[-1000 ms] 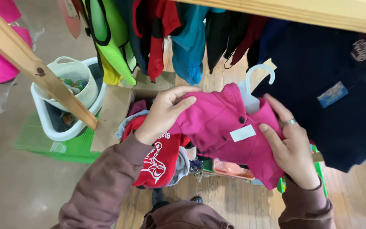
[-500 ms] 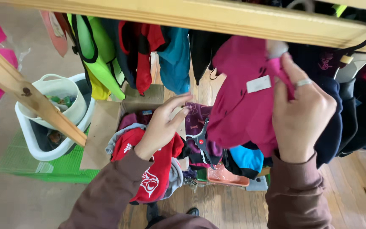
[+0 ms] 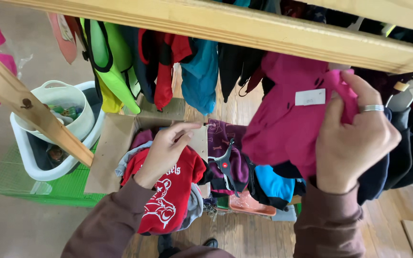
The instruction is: The person organizes pet clothing by taking items from a cardboard box, placing some onto plastic hangers, and hanging them onto a wooden display rack among other pet garments.
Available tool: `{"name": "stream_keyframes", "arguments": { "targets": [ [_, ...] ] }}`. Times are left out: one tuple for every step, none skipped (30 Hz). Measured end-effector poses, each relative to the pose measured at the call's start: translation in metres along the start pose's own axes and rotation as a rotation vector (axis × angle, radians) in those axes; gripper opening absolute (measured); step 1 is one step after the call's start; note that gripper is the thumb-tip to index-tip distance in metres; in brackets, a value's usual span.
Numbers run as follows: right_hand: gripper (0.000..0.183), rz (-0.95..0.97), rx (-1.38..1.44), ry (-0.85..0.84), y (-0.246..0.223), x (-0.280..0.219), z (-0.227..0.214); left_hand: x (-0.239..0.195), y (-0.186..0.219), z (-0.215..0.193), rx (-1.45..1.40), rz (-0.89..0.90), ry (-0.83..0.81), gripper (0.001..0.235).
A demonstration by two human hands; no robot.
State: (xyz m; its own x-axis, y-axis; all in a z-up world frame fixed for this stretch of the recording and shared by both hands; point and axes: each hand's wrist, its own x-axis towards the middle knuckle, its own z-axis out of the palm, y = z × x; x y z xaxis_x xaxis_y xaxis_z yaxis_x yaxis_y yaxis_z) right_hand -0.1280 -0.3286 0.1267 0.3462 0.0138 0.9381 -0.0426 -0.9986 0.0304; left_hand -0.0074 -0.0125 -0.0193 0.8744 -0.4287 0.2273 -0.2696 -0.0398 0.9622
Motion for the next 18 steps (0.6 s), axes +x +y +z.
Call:
{"name": "stream_keyframes", "arguments": {
  "targets": [
    [0.031, 0.012, -0.022, -0.017, 0.002, 0.000, -0.003, 0.000, -0.003, 0.000, 0.011, -0.023, -0.007, 0.035],
    [0.028, 0.024, -0.043, -0.035, 0.003, 0.001, -0.007, 0.001, -0.006, -0.001, 0.021, -0.046, -0.014, 0.035],
    [0.028, 0.024, -0.045, -0.033, -0.007, 0.001, -0.011, 0.001, -0.012, -0.001, 0.021, -0.044, -0.016, 0.035],
    [0.030, 0.035, 0.020, -0.024, -0.016, 0.001, -0.015, 0.002, -0.019, -0.001, -0.002, -0.032, -0.009, 0.034],
    [0.032, 0.045, 0.085, -0.015, -0.026, 0.001, -0.018, 0.002, -0.025, 0.000, -0.026, -0.020, -0.002, 0.034],
    [0.032, 0.044, 0.084, -0.013, -0.024, 0.000, -0.013, 0.004, -0.027, 0.000, -0.027, -0.018, -0.003, 0.034],
    [0.033, 0.028, 0.115, 0.017, -0.022, -0.002, -0.010, 0.003, -0.029, 0.000, -0.022, -0.087, 0.030, 0.034],
    [0.035, 0.011, 0.146, 0.047, -0.021, -0.004, -0.007, 0.003, -0.031, -0.001, -0.017, -0.157, 0.063, 0.035],
    [0.035, 0.012, 0.143, 0.049, -0.014, -0.011, -0.002, 0.003, -0.037, 0.000, -0.017, -0.154, 0.061, 0.035],
    [0.036, -0.006, 0.079, 0.074, -0.007, -0.018, 0.003, 0.003, -0.043, 0.000, 0.004, -0.156, 0.082, 0.033],
    [0.037, -0.026, 0.016, 0.099, 0.001, -0.025, 0.009, 0.004, -0.048, 0.000, 0.024, -0.156, 0.107, 0.030],
    [0.037, -0.028, 0.015, 0.102, 0.001, -0.027, 0.010, 0.005, -0.050, 0.001, 0.023, -0.153, 0.107, 0.030],
    [0.033, -0.046, 0.007, 0.115, 0.001, -0.029, 0.010, 0.006, -0.052, 0.002, 0.069, -0.100, 0.115, 0.029],
    [0.029, -0.064, -0.002, 0.128, 0.002, -0.032, 0.010, 0.007, -0.054, 0.003, 0.114, -0.047, 0.122, 0.029],
    [0.029, -0.067, -0.003, 0.131, -0.003, -0.034, 0.006, 0.007, -0.040, 0.004, 0.112, -0.043, 0.123, 0.029],
    [0.032, -0.042, -0.017, 0.107, -0.007, -0.037, 0.003, 0.007, -0.026, 0.006, 0.093, -0.033, 0.104, 0.028],
    [0.035, -0.014, -0.029, 0.075, -0.012, -0.041, -0.002, 0.004, -0.013, 0.008, 0.074, -0.031, 0.086, 0.029],
    [0.035, -0.015, -0.028, 0.072, -0.009, -0.042, -0.003, 0.004, -0.008, 0.012, 0.072, -0.035, 0.086, 0.029]
  ]
}}
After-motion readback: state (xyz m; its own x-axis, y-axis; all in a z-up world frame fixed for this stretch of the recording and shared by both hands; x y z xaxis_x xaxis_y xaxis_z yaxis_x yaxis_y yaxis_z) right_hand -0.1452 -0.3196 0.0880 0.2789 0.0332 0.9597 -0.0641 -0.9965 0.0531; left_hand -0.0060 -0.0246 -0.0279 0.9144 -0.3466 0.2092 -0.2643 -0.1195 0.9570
